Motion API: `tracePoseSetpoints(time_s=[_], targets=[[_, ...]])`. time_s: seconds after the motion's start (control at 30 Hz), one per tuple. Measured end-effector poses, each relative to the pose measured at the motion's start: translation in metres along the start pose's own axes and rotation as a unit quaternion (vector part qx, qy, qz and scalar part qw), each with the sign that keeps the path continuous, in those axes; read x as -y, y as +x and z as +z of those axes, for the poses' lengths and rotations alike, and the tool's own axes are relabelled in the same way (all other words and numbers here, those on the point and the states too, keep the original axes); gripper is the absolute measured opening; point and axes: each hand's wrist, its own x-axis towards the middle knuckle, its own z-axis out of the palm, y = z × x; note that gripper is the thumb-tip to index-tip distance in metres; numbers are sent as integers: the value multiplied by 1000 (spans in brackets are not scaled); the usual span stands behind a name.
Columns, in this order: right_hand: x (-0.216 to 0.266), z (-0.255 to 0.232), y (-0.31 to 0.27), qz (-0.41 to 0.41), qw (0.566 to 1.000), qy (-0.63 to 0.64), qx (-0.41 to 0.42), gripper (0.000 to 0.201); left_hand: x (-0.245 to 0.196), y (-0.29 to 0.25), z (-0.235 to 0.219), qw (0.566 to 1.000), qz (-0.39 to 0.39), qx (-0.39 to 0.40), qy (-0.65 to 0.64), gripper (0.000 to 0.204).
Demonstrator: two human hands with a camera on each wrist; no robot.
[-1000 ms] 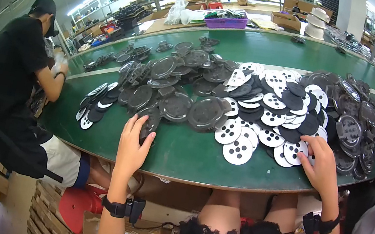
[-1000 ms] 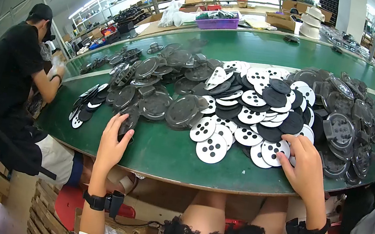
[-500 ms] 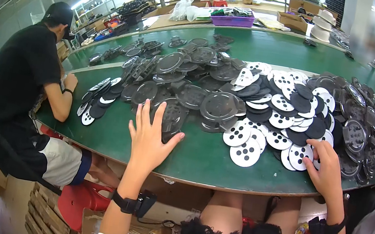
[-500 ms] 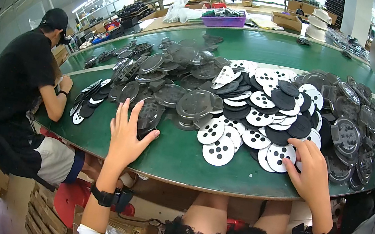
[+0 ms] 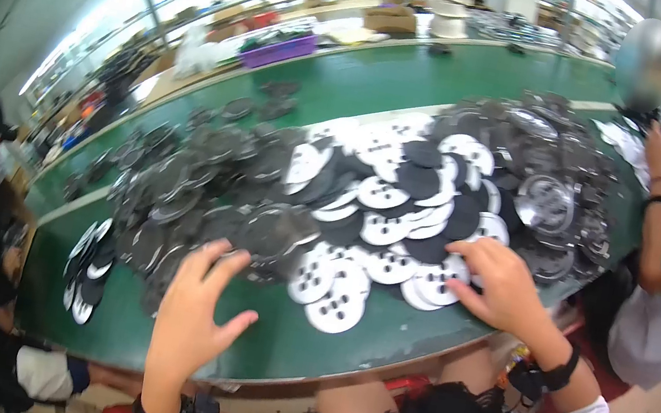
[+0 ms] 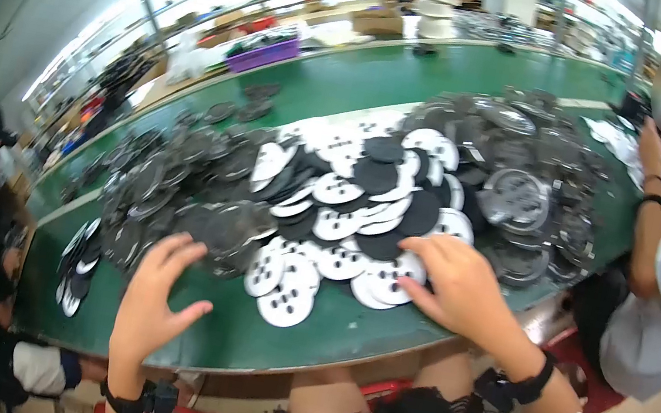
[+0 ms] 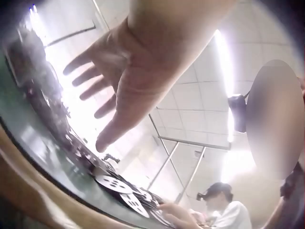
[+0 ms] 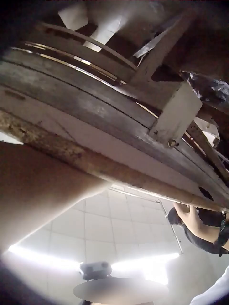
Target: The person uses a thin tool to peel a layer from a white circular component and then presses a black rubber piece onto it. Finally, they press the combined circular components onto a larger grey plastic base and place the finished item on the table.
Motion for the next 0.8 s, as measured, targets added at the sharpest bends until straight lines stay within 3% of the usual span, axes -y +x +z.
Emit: tracePoseSetpoints(time_s=[0.03, 0.1, 0.17, 0.33, 0.4, 0.43, 0.5, 0.57, 0.67, 0.77, 0.8], targets=[[-2, -1, 0, 0, 1000, -3, 2, 35, -4, 9, 7, 998, 36, 42, -19, 59], [-7, 2, -2, -21, 1000, 3, -23, 34, -13, 21, 17, 997, -40, 52, -46, 53], [-11, 5, -3, -39, 998, 12, -48, 35, -1, 30, 24, 1000, -16, 20, 3, 48], [-16, 11, -5, -53, 997, -8, -64, 37, 9, 39, 22, 997, 12, 30, 67, 52], [-17, 12, -5, -58, 996, -7, -66, 37, 11, 39, 24, 981, 12, 12, 191, 57], [-17, 12, -5, -55, 996, -10, -69, 37, 10, 38, 24, 981, 17, 11, 191, 57], [-17, 13, -6, -56, 996, -2, -72, 38, 4, 36, 24, 996, 46, 20, 73, 65], [-18, 14, -6, -50, 996, -2, -80, 38, -1, 38, 24, 991, 80, 18, 101, 70], [-19, 15, -6, -71, 992, -15, -99, 38, 1, 46, 19, 994, 1, 68, 87, 75], [-18, 13, -6, -58, 995, -11, -80, 38, -2, 44, 24, 982, 30, 28, 186, 72], [-18, 14, -6, -68, 992, -5, -105, 37, -10, 44, 20, 981, -2, 54, 187, 72]])
